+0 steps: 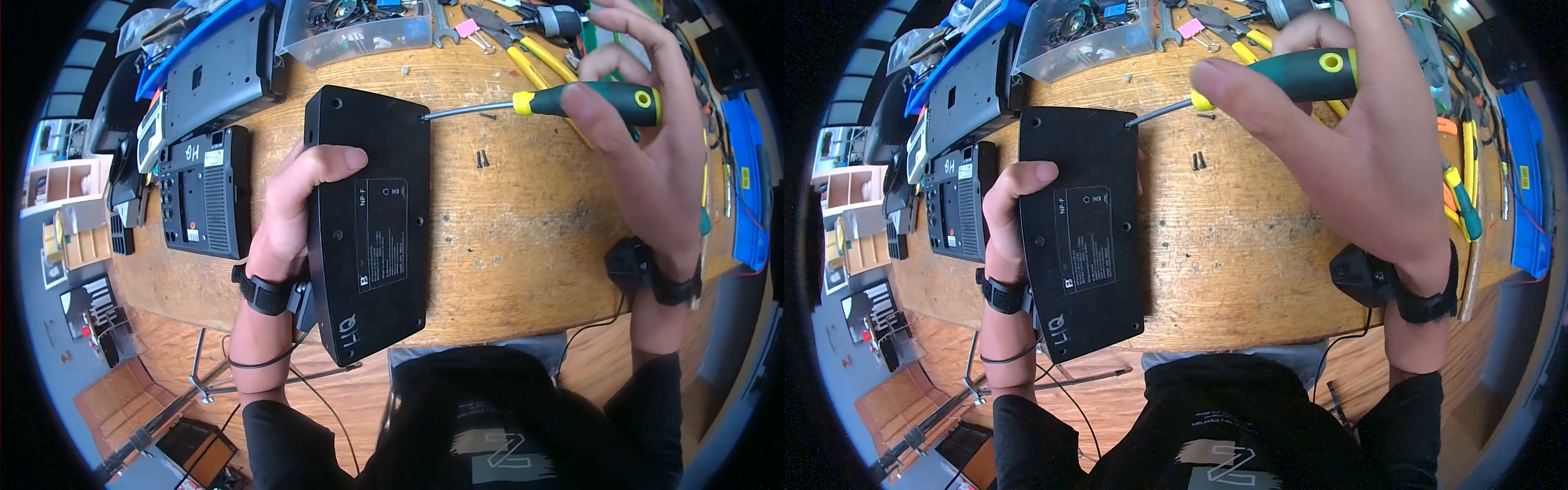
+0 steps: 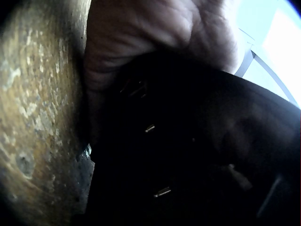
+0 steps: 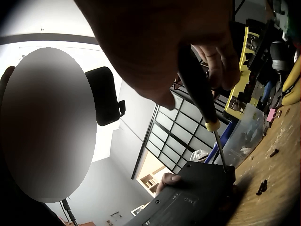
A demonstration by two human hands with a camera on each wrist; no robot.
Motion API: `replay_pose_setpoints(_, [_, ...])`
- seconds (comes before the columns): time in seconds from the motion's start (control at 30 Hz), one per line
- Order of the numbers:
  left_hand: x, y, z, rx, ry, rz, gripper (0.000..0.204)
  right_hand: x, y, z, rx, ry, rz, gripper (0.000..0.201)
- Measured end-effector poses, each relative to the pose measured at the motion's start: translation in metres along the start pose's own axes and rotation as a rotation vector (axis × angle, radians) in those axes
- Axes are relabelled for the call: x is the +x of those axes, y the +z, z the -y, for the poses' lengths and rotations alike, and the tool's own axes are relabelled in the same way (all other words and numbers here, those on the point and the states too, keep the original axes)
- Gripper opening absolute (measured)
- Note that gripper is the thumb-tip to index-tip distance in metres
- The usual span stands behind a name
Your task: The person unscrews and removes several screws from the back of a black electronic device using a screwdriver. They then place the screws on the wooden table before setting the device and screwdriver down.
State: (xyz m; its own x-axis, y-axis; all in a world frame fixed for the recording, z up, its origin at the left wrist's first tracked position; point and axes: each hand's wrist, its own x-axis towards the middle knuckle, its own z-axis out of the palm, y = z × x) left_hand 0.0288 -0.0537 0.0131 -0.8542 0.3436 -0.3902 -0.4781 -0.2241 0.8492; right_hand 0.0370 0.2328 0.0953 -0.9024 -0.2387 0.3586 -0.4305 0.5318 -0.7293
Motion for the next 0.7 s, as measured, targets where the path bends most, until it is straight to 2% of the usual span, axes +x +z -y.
replay_pose_setpoints(0.07, [0.0, 0.0, 0.0, -0.001, -0.002, -0.008, 0.041, -0.002, 0.005, 0.009, -0.082, 0.09, -0.039, 0.049])
replay_pose_setpoints(0.1, [0.0, 0.0, 0.0, -0.001, -0.003, -0.009, 0.041, -0.008, 0.012, -0.015, -0.163, -0.026, -0.084, 0.05])
replay_pose_setpoints(0.17, [0.001, 0.0, 0.001, -0.002, -0.008, -0.012, 0.041, -0.018, 0.006, -0.035, -0.189, -0.072, -0.104, 0.051])
replay_pose_setpoints(0.27, [0.001, 0.0, 0.002, -0.002, -0.014, -0.008, 0.041, -0.022, 0.001, -0.031, -0.011, 0.034, -0.108, 0.049])
replay_pose_setpoints(0.3, [0.001, 0.0, 0.002, -0.003, -0.019, -0.001, 0.041, -0.014, 0.01, -0.014, 0.058, 0.004, -0.165, 0.049])
replay_pose_setpoints(0.37, [0.001, 0.001, 0.0, 0.027, -0.024, 0.011, 0.047, -0.012, 0.014, -0.015, 0.052, -0.079, -0.181, 0.045])
replay_pose_setpoints(0.4, [0.0, 0.001, -0.001, 0.058, -0.026, 0.018, 0.053, -0.015, 0.011, -0.033, -0.023, -0.135, -0.14, 0.042])
replay_pose_setpoints(0.47, [0.0, 0.001, -0.004, 0.184, -0.027, 0.038, 0.077, -0.016, 0.006, -0.039, -0.056, -0.065, -0.081, 0.04])
replay_pose_setpoints(0.53, [0.001, -0.001, -0.002, 0.178, -0.017, 0.025, 0.076, -0.018, 0.0, -0.029, 0.037, 0.189, -0.041, 0.04])
replay_pose_setpoints(0.6, [0.0, -0.002, 0.0, 0.172, -0.015, 0.015, 0.076, -0.014, -0.01, -0.026, 0.025, -0.021, 0.085, 0.046])
replay_pose_setpoints(0.7, [0.001, -0.002, -0.001, 0.179, -0.018, 0.019, 0.077, -0.016, -0.008, -0.04, -0.054, -0.127, 0.083, 0.057])
